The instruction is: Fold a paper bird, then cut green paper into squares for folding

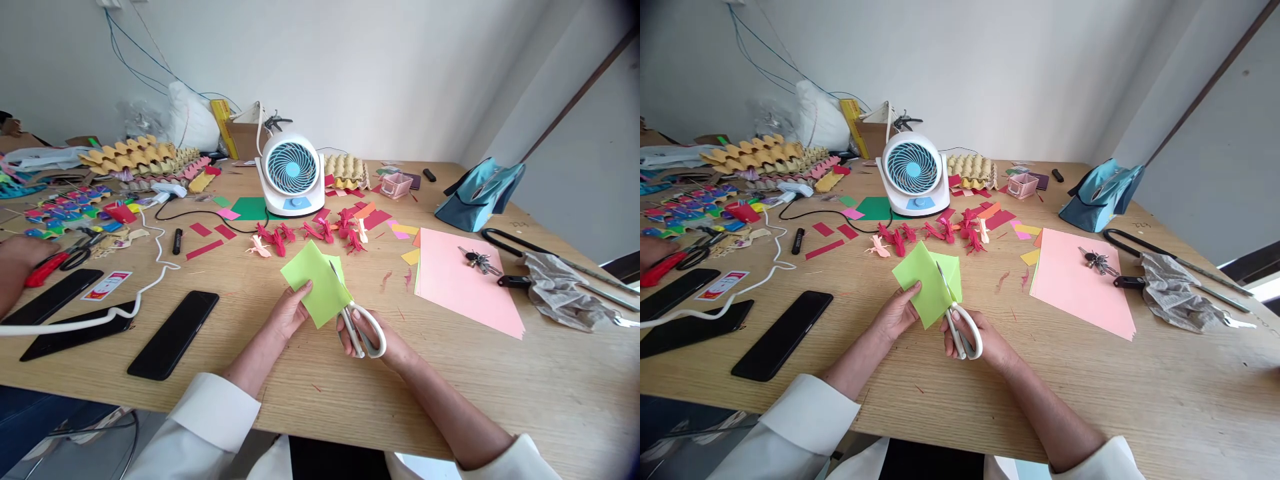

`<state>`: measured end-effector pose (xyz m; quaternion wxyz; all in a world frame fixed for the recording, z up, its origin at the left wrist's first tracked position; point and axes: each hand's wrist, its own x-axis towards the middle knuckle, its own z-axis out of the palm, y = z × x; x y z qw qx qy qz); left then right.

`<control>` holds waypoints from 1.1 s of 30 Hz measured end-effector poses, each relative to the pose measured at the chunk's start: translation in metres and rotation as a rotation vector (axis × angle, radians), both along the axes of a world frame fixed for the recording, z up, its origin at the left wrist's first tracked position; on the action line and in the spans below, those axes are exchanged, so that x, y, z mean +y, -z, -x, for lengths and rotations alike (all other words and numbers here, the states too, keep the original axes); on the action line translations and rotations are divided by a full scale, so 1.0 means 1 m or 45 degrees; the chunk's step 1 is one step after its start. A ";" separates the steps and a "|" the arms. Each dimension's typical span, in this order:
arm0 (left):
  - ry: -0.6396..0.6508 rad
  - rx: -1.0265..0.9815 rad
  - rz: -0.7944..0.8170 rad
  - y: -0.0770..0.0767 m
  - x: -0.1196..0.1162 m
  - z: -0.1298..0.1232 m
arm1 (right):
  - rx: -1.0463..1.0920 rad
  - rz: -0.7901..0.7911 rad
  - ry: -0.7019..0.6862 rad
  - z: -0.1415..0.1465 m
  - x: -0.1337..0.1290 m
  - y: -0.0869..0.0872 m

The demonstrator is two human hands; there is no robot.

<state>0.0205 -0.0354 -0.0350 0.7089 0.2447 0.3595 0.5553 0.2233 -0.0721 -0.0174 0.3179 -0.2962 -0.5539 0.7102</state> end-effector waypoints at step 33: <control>0.076 0.131 -0.021 -0.005 -0.002 0.005 | 0.205 0.099 0.075 0.003 0.001 0.012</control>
